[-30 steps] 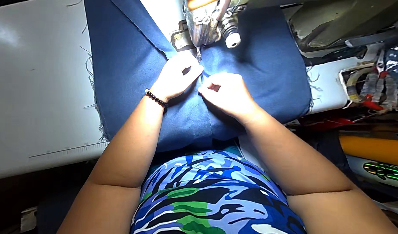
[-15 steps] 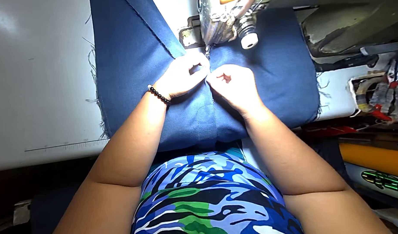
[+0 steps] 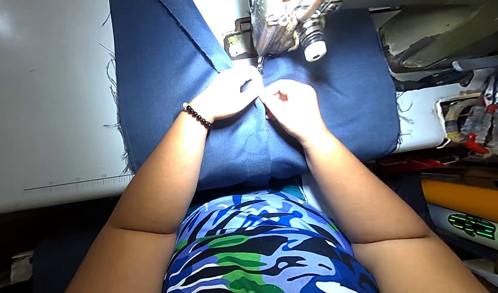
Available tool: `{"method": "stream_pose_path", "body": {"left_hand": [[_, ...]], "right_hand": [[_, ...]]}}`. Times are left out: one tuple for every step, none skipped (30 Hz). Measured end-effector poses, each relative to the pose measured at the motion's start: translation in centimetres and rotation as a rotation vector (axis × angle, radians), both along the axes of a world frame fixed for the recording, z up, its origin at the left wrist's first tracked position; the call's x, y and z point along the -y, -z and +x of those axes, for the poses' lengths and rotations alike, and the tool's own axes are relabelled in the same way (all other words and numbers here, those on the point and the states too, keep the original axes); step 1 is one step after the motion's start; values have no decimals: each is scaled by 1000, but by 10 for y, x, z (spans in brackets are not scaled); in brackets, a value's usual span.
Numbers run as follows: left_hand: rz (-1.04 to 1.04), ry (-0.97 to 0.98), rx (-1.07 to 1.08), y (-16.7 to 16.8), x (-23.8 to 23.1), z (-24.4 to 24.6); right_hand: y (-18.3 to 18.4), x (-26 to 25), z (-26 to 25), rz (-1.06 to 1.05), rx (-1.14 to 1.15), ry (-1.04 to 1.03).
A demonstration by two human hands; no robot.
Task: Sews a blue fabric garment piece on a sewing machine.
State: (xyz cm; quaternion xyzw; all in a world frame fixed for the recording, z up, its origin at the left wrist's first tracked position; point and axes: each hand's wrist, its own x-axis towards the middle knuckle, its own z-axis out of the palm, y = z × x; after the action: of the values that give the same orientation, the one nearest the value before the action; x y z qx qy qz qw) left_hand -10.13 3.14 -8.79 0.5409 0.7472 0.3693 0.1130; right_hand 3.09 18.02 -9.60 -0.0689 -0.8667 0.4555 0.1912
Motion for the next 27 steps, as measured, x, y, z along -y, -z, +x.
{"method": "stream_pose_path", "body": {"left_hand": [[-3, 1, 2, 0, 0, 0], [-7, 3, 5, 0, 0, 0], [-12, 4, 4, -1, 0, 0], [-9, 6, 0, -1, 0, 0], [-2, 9, -5, 0, 1, 0], [5, 8, -17, 0, 1, 0], [9, 5, -31, 0, 3, 0], [18, -1, -49, -1, 5, -1], [28, -10, -68, -2, 8, -2], [31, -18, -83, -4, 11, -2], [23, -25, -98, -6, 15, -2], [4, -32, -109, -8, 17, -2], [-17, -40, -119, -10, 19, -2], [-36, -55, -127, -11, 19, -1], [-53, -71, -138, -11, 19, -1], [-73, -89, -152, -11, 18, -1], [-87, -105, -164, -10, 18, 0], [-106, -118, -171, -10, 18, 0], [-123, -131, -176, -9, 17, 1], [-139, -143, -179, -8, 17, 2], [-156, -155, -177, -7, 16, 2], [-166, -164, -159, -6, 14, 3], [-173, -172, -149, -5, 13, 3], [-182, -180, -141, -4, 11, 3], [-187, -188, -116, -3, 10, 4], [-186, -191, -97, -2, 9, 4], [-177, -190, -86, -2, 8, 4]], "right_hand": [[0, 0, 0, 4, -3, 1], [1, 0, 0, 6, -3, 3], [1, 0, -1, 8, -5, 3], [1, 1, -1, 15, -8, 3], [1, 0, 0, 36, -10, 0], [0, -1, 0, 92, -5, -12], [-4, -3, 2, 198, 17, -42], [-11, -6, 6, 344, 59, -101], [-18, -11, 9, 518, 81, -185], [-23, -17, 12, 666, 86, -284], [-25, -25, 13, 763, 59, -368], [-23, -33, 15, 820, 20, -429], [-17, -40, 16, 827, -1, -479], [-10, -46, 15, 816, -16, -515], [-4, -50, 15, 809, -27, -522], [1, -52, 16, 805, -36, -510], [3, -52, 17, 809, -39, -485], [5, -52, 18, 817, -37, -457], [6, -51, 19, 824, -44, -431], [6, -49, 19, 824, -40, -414], [6, -49, 19, 822, -37, -405], [5, -48, 18, 819, -28, -405], [4, -48, 18, 816, -13, -408], [4, -48, 17, 812, -3, -409], [4, -48, 17, 807, 1, -407], [4, -48, 17, 802, -1, -405], [5, -48, 17, 800, -8, -401]]}}
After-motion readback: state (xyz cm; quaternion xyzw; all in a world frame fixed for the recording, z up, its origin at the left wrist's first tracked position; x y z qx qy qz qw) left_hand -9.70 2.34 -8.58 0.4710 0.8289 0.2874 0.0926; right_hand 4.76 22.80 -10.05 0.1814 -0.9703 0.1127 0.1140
